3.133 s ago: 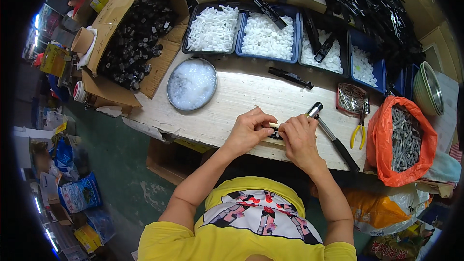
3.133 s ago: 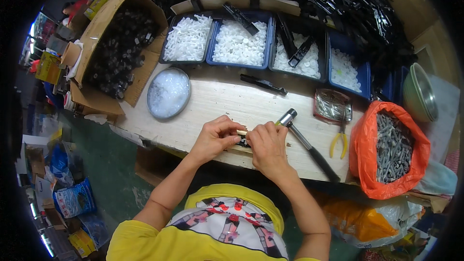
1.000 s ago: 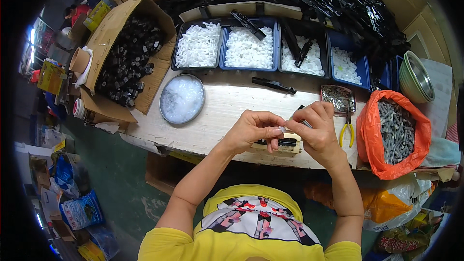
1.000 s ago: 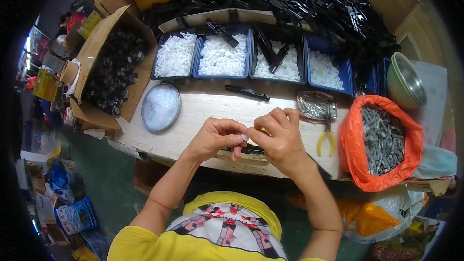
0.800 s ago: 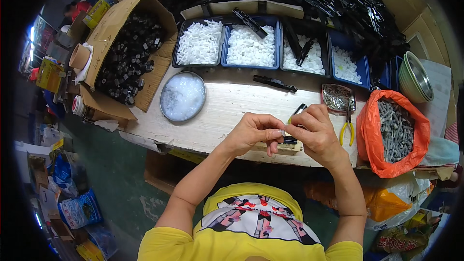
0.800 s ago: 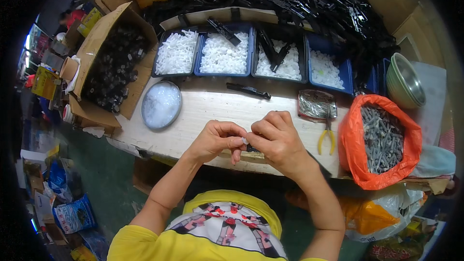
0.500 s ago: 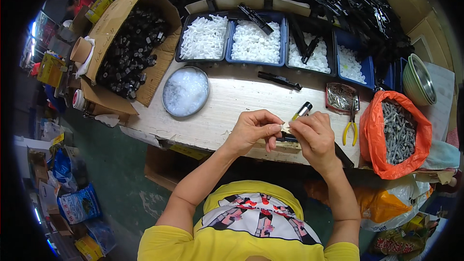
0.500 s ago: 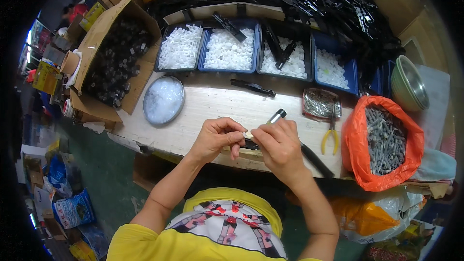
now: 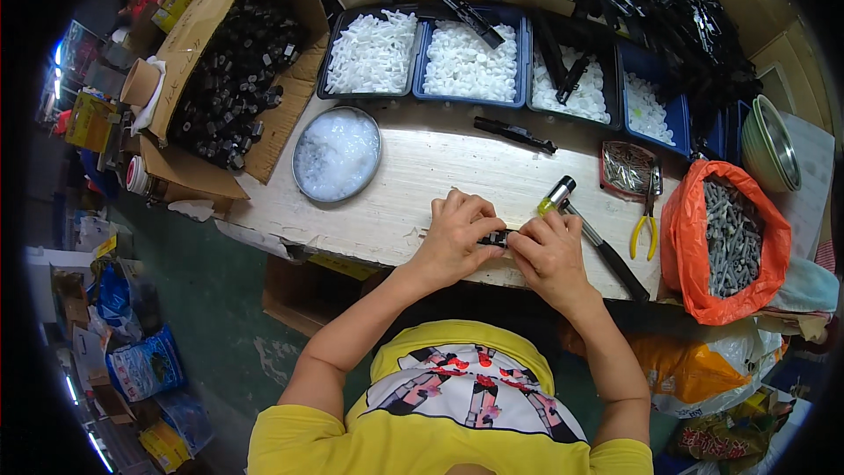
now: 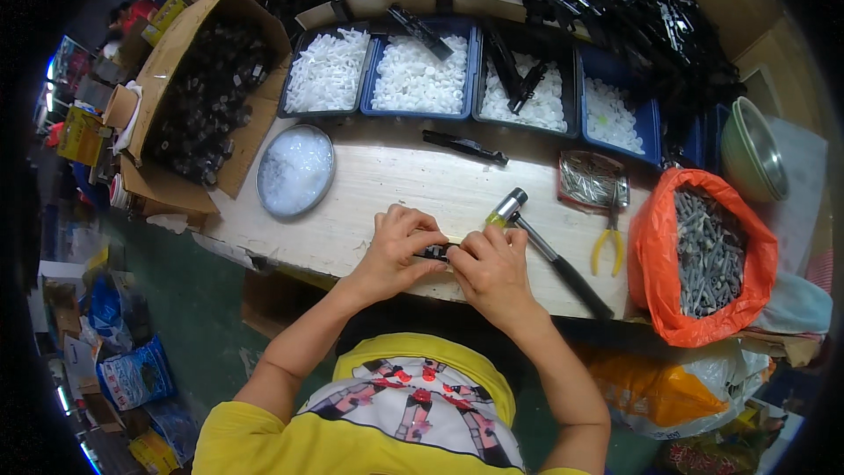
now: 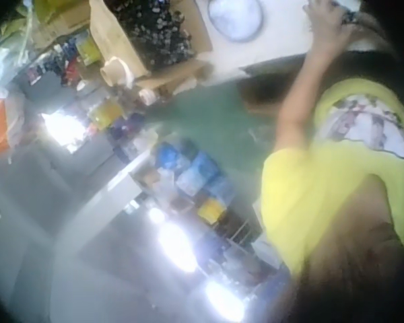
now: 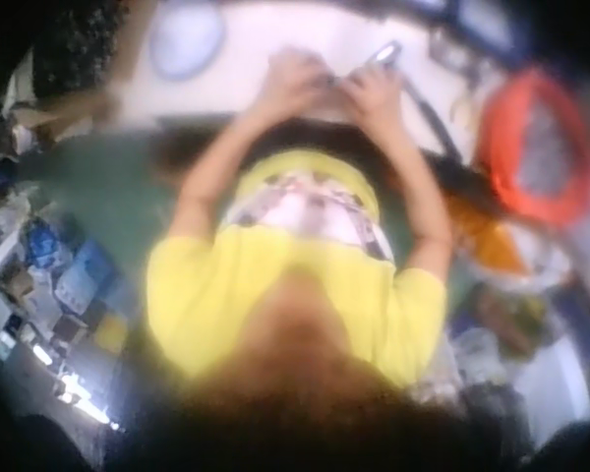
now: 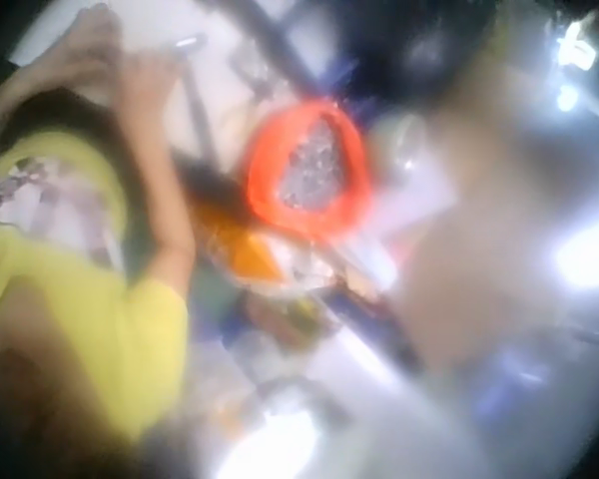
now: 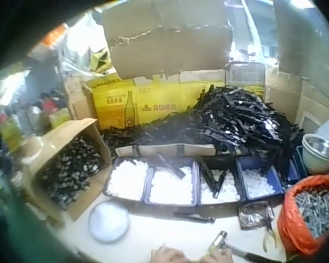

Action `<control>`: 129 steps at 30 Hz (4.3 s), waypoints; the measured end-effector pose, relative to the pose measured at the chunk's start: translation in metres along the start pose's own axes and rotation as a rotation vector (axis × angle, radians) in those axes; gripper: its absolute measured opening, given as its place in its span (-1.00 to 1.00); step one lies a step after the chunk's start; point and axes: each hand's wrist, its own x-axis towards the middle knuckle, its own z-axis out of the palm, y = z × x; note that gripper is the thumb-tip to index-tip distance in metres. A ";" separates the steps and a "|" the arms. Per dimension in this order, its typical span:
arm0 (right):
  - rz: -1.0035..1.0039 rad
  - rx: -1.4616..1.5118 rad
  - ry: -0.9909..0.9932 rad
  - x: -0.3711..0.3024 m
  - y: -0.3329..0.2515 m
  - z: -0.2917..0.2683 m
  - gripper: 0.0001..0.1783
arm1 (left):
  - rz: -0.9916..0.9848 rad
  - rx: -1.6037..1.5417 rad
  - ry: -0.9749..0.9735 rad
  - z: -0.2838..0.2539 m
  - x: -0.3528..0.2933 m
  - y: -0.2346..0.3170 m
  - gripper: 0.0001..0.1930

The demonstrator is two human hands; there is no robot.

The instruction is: The person assembles small metal lock mechanisms at a workbench. They pick up a lock body, insert a metal pin, and use a hammer to tap the pin into place. The person then places the assembled unit into a tray filled with white packing material. This process is repeated for multiple units throughout the clip.

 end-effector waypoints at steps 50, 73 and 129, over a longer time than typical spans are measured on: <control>0.456 -0.170 0.186 -0.013 0.136 -0.068 -0.87 | 0.053 -0.097 -0.073 0.085 0.307 0.050 -0.78; 0.599 1.192 0.305 0.025 0.026 -0.053 -0.92 | -0.292 -1.686 -0.072 0.016 0.067 0.028 -0.85; 0.424 -0.160 0.352 -0.022 0.058 -0.110 -0.85 | -0.041 -0.136 0.219 -0.002 -0.002 -0.004 -0.88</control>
